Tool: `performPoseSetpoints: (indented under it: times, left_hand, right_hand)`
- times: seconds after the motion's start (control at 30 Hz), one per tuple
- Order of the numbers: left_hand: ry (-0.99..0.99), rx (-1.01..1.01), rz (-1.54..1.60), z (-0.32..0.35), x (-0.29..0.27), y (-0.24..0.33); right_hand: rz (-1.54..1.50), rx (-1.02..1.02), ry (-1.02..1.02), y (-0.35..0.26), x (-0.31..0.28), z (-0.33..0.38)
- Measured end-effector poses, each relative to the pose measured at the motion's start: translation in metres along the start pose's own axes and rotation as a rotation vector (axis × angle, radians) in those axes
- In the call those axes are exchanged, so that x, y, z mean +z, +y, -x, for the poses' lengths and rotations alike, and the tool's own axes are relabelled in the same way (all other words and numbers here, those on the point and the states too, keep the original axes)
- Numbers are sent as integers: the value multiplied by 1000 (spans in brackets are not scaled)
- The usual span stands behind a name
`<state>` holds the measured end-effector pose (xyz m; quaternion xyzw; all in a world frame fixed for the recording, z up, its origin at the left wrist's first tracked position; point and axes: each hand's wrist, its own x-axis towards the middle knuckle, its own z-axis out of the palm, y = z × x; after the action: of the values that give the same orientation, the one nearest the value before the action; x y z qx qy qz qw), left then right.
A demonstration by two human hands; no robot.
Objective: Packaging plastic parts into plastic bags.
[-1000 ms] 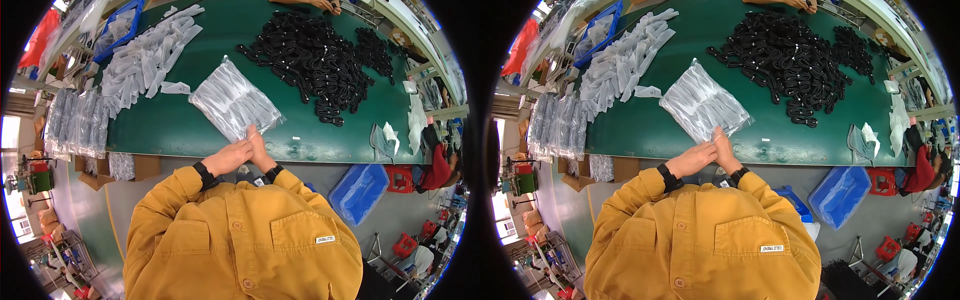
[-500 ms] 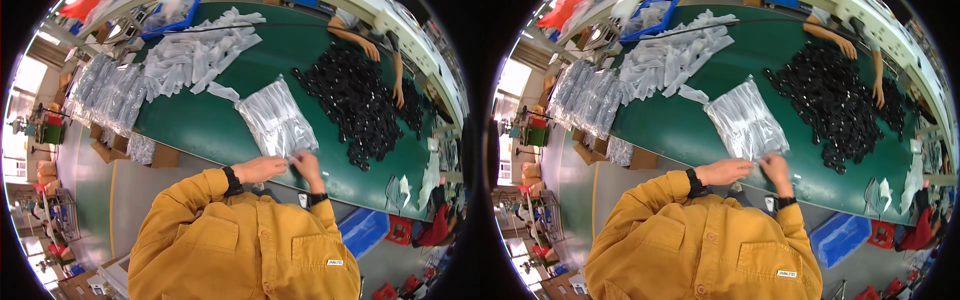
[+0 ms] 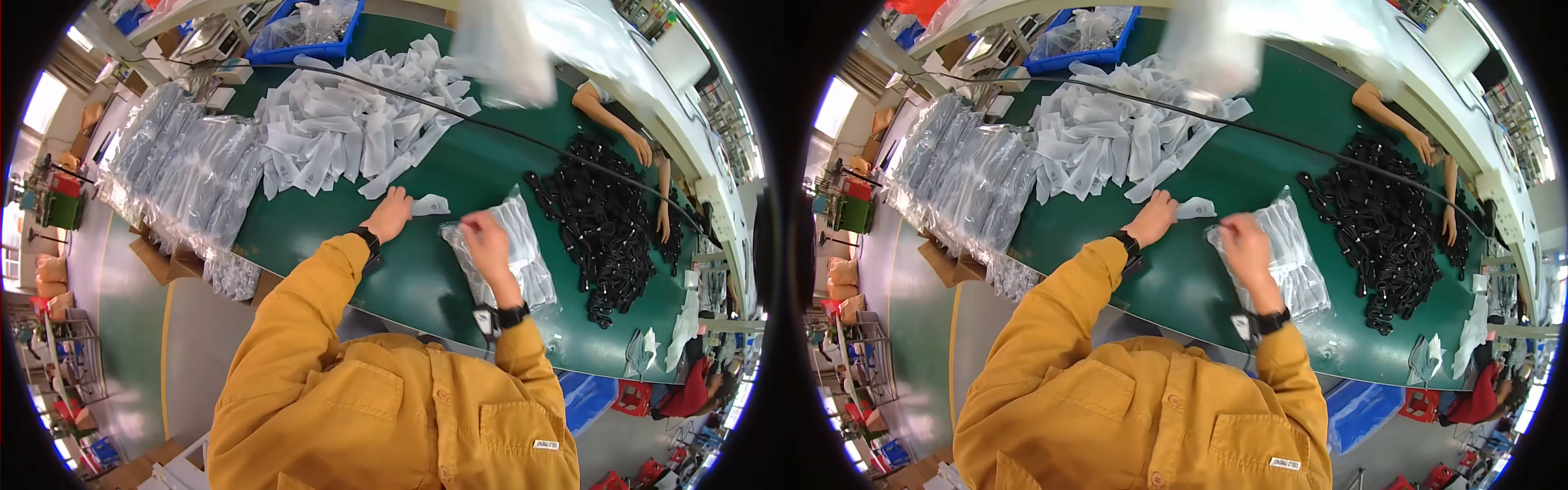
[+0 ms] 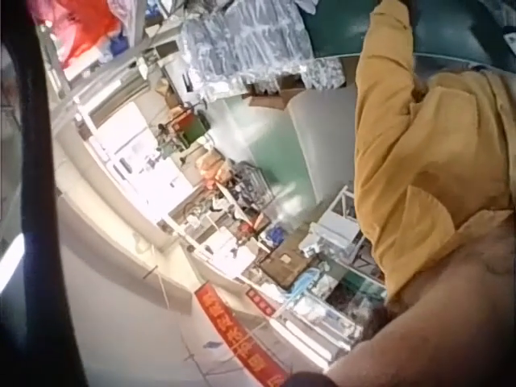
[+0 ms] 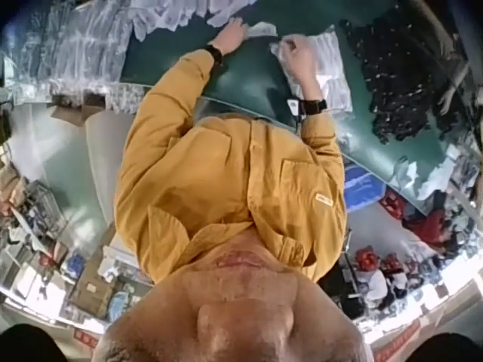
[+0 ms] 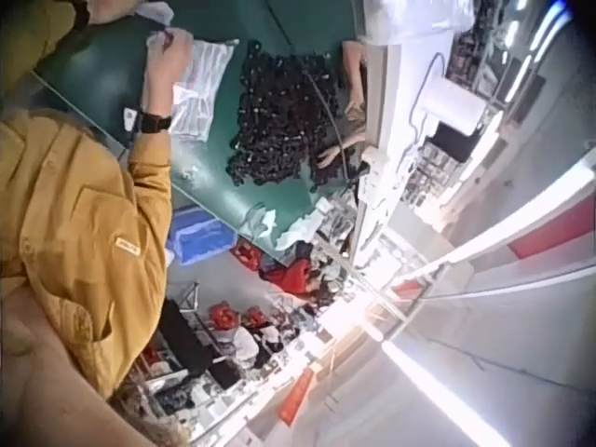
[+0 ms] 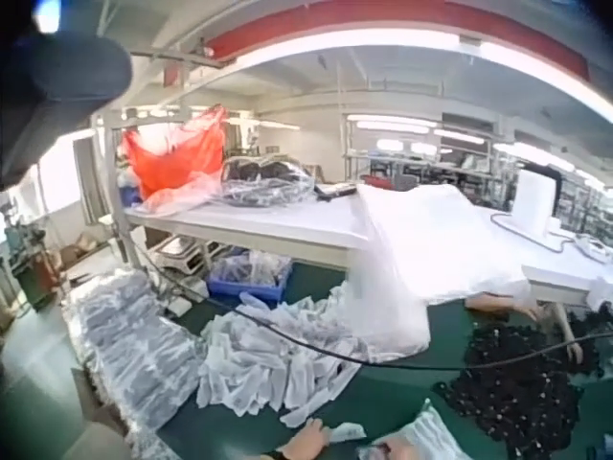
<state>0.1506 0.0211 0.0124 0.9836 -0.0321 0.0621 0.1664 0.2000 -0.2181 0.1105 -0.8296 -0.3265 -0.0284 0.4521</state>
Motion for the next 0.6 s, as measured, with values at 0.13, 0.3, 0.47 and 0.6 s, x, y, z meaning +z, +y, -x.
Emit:
performPoseSetpoints:
  times: [0.13, 0.3, 0.47, 0.6]
  left_hand:
    - [-5, 87, 223, 41, -25, -15]
    - [-127, 101, 338, 95, -57, -42]
    - [-155, 73, 414, 119, -67, -68]
    - [-194, -22, 487, 133, -87, -77]
  right_hand:
    - [139, 111, -70, -29, 88, -57]
    - [400, 569, -5, -9, 162, -121]
    - [100, 574, 118, 50, 178, -122]
    - [-625, 394, 355, 37, 170, -104]
